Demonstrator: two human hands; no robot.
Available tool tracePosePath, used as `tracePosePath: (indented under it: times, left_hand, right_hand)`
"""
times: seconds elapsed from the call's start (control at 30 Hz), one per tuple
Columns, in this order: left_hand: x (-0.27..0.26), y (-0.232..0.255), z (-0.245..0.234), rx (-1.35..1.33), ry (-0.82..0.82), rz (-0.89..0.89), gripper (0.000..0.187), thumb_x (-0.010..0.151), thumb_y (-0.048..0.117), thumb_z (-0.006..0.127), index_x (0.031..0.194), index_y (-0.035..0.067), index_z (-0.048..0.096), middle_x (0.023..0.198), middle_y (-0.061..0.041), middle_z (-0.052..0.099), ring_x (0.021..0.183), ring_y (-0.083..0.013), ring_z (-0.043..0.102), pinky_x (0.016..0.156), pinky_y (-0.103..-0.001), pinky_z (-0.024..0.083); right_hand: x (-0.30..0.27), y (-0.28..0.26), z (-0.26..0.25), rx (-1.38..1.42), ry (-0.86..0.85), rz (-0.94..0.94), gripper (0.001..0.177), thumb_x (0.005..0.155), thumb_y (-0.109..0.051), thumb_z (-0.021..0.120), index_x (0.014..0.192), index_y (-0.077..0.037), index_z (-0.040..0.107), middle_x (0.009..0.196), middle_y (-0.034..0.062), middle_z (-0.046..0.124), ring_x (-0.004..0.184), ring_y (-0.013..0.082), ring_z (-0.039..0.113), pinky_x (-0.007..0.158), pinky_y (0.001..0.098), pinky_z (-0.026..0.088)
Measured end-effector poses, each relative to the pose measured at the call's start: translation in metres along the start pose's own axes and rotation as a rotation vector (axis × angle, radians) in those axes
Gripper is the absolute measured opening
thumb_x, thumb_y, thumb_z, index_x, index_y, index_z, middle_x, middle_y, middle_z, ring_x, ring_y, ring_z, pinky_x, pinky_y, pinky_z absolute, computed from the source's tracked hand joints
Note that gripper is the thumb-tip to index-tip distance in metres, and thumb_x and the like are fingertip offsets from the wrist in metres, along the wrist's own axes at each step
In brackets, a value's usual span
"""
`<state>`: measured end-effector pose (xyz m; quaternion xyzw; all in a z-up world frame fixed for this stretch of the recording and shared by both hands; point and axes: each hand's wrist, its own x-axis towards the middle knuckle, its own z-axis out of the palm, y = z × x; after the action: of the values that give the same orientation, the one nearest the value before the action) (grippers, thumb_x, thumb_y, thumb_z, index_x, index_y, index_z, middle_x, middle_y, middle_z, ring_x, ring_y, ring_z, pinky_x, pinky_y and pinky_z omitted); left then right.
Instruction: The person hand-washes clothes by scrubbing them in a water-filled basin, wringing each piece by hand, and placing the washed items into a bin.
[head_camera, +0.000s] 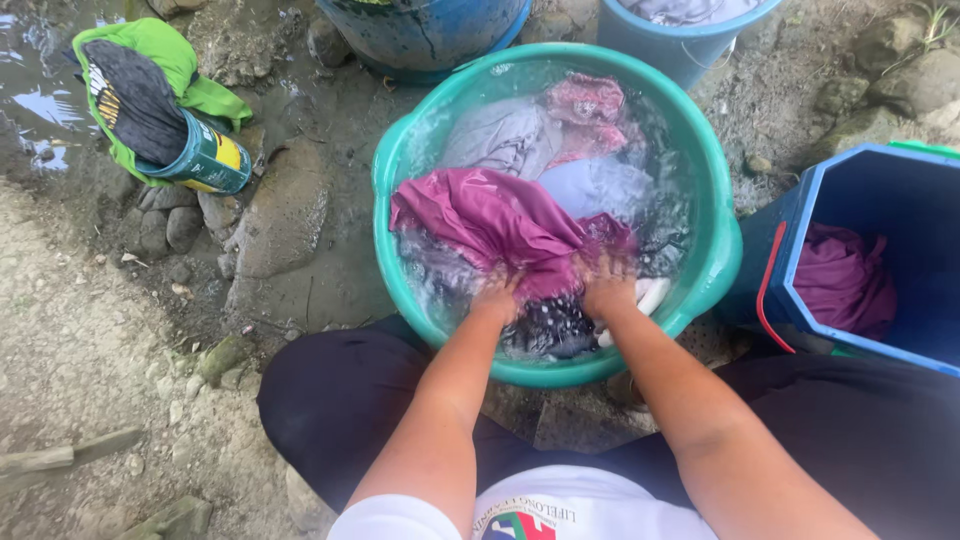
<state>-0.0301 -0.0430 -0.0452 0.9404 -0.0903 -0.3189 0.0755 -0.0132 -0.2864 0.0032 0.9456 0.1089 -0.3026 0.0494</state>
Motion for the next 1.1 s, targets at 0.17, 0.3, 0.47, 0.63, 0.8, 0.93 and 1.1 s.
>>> tracePosePath:
  times: [0.17,0.3,0.47,0.63,0.8,0.93,1.1]
  left_hand:
    - [-0.008,0.021,-0.131,-0.552,-0.149,0.051,0.078,0.103,0.065,0.026,0.132,0.002,0.062,0.135,-0.026,0.061,0.126,-0.0385,0.061,0.109,-0.046,0.045]
    - [-0.098,0.037,-0.304,-0.703,0.334,0.149,0.076,0.101,0.063,0.04,0.084,-0.003,0.072,0.087,-0.025,0.073,0.085,-0.0357,0.072,0.088,-0.046,0.052]
    - [-0.158,0.003,-0.383,-1.678,0.657,0.104,0.074,0.1,0.068,0.043,0.12,0.0,0.065,0.116,-0.023,0.065,0.11,-0.0392,0.066,0.098,-0.053,0.055]
    - [-0.042,-0.015,-0.244,-2.303,0.556,0.017,0.089,0.09,0.075,0.035,0.147,0.008,0.045,0.147,-0.019,0.054,0.142,-0.0385,0.047,0.111,-0.053,0.045]
    - [0.032,0.036,-0.127,-2.266,0.439,-0.027,0.062,0.093,0.058,0.045,0.129,0.009,0.056,0.126,-0.013,0.061,0.118,-0.03,0.056,0.096,-0.046,0.05]
    - [0.051,0.082,-0.123,-2.444,0.443,-0.277,0.041,0.095,0.045,0.053,0.114,0.01,0.065,0.109,-0.008,0.067,0.099,-0.0231,0.063,0.084,-0.04,0.054]
    - [0.06,0.073,-0.109,-2.204,0.378,-0.332,0.031,0.095,0.031,0.064,0.116,0.008,0.067,0.112,-0.009,0.067,0.1,-0.0228,0.062,0.084,-0.042,0.051]
  right_hand:
    - [-0.007,0.012,-0.097,0.888,-0.252,-0.202,0.09,0.074,-0.059,0.081,0.147,-0.011,0.062,0.146,0.0166,0.066,0.136,0.0296,0.061,0.118,0.0422,0.042]
    - [-0.02,-0.013,-0.133,1.226,0.258,-0.554,0.107,0.068,-0.041,0.089,0.155,-0.008,0.038,0.15,0.0156,0.055,0.138,0.0283,0.05,0.116,0.0386,0.035]
    - [-0.009,-0.001,-0.1,0.708,0.552,-0.278,0.073,0.078,-0.032,0.1,0.142,-0.028,0.066,0.154,0.0218,0.053,0.14,0.0395,0.044,0.112,0.0444,0.035]
    - [-0.051,-0.057,-0.171,1.917,0.19,-0.5,0.076,0.076,-0.001,0.076,0.147,-0.015,0.053,0.124,0.0081,0.067,0.104,0.0186,0.064,0.093,0.0334,0.053]
    - [-0.108,-0.116,-0.217,1.073,0.973,-0.762,0.039,0.067,-0.007,0.087,0.092,-0.011,0.057,0.119,0.0103,0.069,0.121,0.0331,0.06,0.101,0.05,0.043]
    - [-0.071,-0.059,-0.224,1.452,0.785,-0.18,0.014,0.075,-0.006,0.079,0.086,-0.012,0.073,0.088,0.007,0.072,0.084,0.0228,0.067,0.077,0.042,0.054]
    - [-0.055,-0.063,-0.196,1.739,0.763,-0.245,0.009,0.085,-0.008,0.075,0.092,-0.005,0.071,0.085,0.005,0.072,0.072,0.0117,0.064,0.062,0.0284,0.052]
